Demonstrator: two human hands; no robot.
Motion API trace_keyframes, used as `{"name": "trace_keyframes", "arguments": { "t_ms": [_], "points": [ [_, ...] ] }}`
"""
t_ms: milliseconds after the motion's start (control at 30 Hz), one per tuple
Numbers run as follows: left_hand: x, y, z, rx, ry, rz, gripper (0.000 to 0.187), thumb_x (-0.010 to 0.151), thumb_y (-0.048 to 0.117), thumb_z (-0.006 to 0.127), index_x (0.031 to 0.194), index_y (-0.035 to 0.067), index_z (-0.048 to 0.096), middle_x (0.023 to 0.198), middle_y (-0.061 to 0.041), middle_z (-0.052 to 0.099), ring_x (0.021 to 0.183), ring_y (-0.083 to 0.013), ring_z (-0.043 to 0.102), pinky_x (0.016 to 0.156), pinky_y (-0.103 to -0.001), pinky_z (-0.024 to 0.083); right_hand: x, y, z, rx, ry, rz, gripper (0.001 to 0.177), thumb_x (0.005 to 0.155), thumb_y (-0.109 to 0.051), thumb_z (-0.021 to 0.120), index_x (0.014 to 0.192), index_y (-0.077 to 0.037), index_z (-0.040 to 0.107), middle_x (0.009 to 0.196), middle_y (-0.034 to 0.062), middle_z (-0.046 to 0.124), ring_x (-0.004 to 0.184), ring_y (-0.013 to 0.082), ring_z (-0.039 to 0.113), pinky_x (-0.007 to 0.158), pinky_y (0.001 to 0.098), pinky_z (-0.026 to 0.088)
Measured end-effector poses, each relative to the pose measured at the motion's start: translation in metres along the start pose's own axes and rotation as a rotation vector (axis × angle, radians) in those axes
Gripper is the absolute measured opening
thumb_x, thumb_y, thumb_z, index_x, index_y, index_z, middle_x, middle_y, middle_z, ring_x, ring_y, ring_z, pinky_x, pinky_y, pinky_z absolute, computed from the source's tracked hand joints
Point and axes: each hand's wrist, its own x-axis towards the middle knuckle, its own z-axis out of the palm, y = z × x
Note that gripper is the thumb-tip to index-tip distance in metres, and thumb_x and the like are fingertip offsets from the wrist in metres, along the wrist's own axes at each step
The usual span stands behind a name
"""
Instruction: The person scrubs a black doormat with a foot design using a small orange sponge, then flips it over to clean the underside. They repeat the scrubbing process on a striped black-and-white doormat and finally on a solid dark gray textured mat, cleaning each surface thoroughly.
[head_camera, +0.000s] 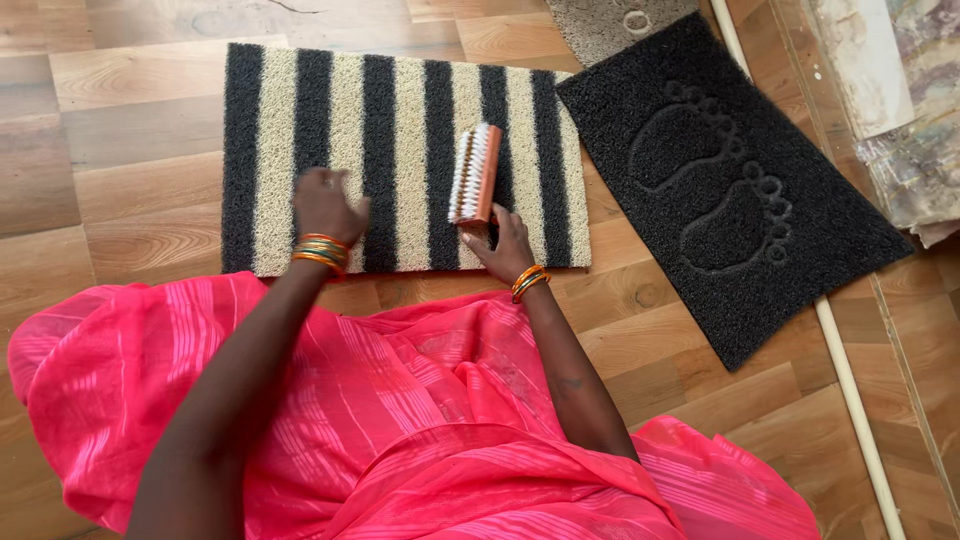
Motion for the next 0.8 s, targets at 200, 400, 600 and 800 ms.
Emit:
{"name": "trace_keyframes", "arguments": {
  "t_ms": [200, 400, 600, 800],
  "points": [
    [-0.028, -0.149, -0.022, -0.001, 0.252, -0.433, 0.084, 0.079, 0.046, 0.087, 0.137, -0.006, 0.055, 0.131, -0.029, 0.053, 0.12, -0.0448, 0.049, 0.096, -0.056, 0.044, 0.008, -0.008, 0.002, 0.227, 0.14, 0.045, 0.071, 0.087, -0.057, 0.073, 0.132, -0.003, 0.057, 0.118, 0.0164, 0.063, 0.106, 0.027, 0.064, 0.092, 0.04, 0.054],
    [-0.035, -0.126, -0.044, -0.231, -0.008, -0.716, 0.088, 0.069, 0.057, 0.09, 0.129, 0.0, 0.06, 0.125, -0.025, 0.059, 0.108, -0.0404, 0.062, 0.088, -0.052, 0.053, 0.035, -0.04, 0.021, 0.205, 0.288, 0.108, 0.06, 0.085, -0.055, 0.078, 0.113, -0.006, 0.058, 0.116, 0.0167, 0.062, 0.106, 0.0295, 0.063, 0.092, 0.0431, 0.053],
    [-0.029, -0.139, -0.046, -0.511, -0.098, -0.677, 0.067, 0.064, 0.051, 0.092, 0.102, -0.002, 0.074, 0.09, -0.018, 0.076, 0.079, -0.0294, 0.075, 0.078, -0.044, 0.059, 0.068, -0.076, 0.064, -0.05, 0.304, 0.132, 0.086, 0.073, -0.054, 0.084, 0.134, -0.009, 0.045, 0.133, 0.0208, 0.052, 0.127, 0.0411, 0.049, 0.108, 0.0563, 0.04],
    [-0.021, -0.149, -0.03, -0.556, -0.04, -0.626, 0.075, 0.062, 0.049, 0.095, 0.106, -0.006, 0.07, 0.091, -0.018, 0.075, 0.08, -0.0299, 0.075, 0.075, -0.042, 0.061, 0.071, -0.121, 0.043, -0.13, 0.039, 0.367, 0.123, 0.068, -0.073, 0.079, 0.151, 0.001, 0.027, 0.143, 0.0269, 0.036, 0.135, 0.0441, 0.037, 0.108, 0.0574, 0.037]
  ]
}}
